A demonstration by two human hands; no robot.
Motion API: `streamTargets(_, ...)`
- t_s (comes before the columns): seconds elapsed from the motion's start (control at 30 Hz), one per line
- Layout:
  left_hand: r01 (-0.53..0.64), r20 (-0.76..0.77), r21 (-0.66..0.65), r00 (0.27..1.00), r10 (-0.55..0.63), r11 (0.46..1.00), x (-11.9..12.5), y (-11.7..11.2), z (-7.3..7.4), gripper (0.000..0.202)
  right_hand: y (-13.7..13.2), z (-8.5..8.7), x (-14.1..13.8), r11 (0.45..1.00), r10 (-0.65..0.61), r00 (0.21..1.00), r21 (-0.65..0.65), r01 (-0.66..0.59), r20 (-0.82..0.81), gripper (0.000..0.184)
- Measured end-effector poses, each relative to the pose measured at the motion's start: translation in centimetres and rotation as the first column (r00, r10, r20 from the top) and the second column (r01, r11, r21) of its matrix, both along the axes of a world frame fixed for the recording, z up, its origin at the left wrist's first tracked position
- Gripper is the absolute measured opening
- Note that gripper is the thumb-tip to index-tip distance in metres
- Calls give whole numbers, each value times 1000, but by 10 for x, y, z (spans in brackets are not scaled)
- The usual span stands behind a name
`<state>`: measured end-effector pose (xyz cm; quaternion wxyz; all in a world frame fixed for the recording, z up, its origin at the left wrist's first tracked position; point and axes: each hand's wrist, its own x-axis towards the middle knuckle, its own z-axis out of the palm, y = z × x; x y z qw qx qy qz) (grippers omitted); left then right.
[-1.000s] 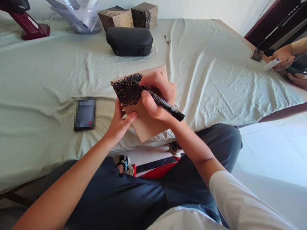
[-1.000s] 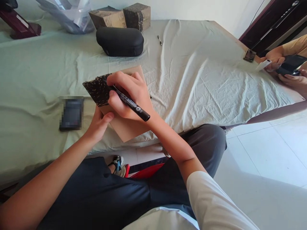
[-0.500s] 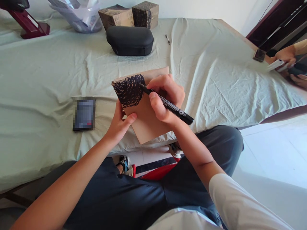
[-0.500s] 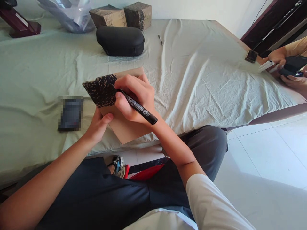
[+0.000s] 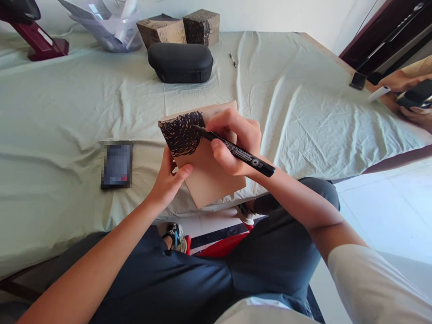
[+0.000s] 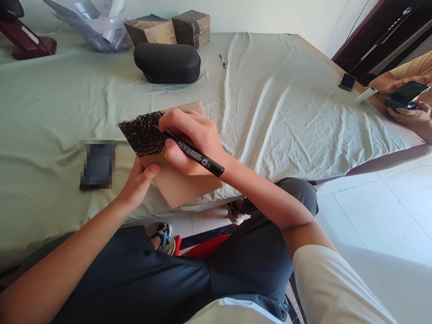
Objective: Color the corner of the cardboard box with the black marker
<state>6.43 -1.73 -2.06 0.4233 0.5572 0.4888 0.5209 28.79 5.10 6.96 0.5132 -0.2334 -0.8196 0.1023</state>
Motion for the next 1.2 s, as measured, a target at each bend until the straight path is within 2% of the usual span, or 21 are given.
streamTargets(0.1, -9, 9, -26, 1000, 9, 1000, 3, -1, 2, 94, 3, -12, 5, 999, 14, 997, 39, -11, -74, 13)
streamTargets(0.2, 3, 49, -43, 999, -1, 999, 4, -1, 1, 93, 5, -19, 5, 999, -40, 989, 27, 44, -140, 10)
streamTargets(0.33, 12, 68, -34, 998, -9, 999, 4, -1, -1, 88, 8, -16, 3, 989, -119, 988, -99, 109, -101, 8)
streamTargets(0.43, 13, 47, -40, 999, -11, 999, 3, -2, -1, 90, 7, -10, 1, 989, -131, 985, -90, 121, -113, 10)
streamTargets(0.5, 9, 41, -50, 999, -7, 999, 3, -3, 1, 91, 4, -5, 0, 995, -104, 982, -28, 101, -160, 10)
streamTargets(0.6, 11, 28, -43, 1000, -10, 999, 4, -5, 4, 90, 1, 2, -2, 995, 9, 968, 94, 16, -251, 10)
streamTargets(0.7, 20, 0, -40, 1000, -20, 999, 5, -6, 7, 88, 1, 3, -4, 988, 29, 965, 156, 13, -261, 8)
streamTargets(0.9, 16, 3, -28, 1000, -16, 999, 5, -7, 9, 83, 5, -10, -1, 995, -88, 992, 36, 92, -90, 12)
streamTargets(1.1, 38, 22, -17, 999, -37, 999, 5, -6, 9, 85, 4, -15, -1, 995, 48, 987, 95, -34, -151, 10)
streamTargets(1.2, 29, 33, -47, 999, -27, 998, 5, -6, 9, 91, 2, -16, -3, 992, 56, 989, 122, -39, -135, 9)
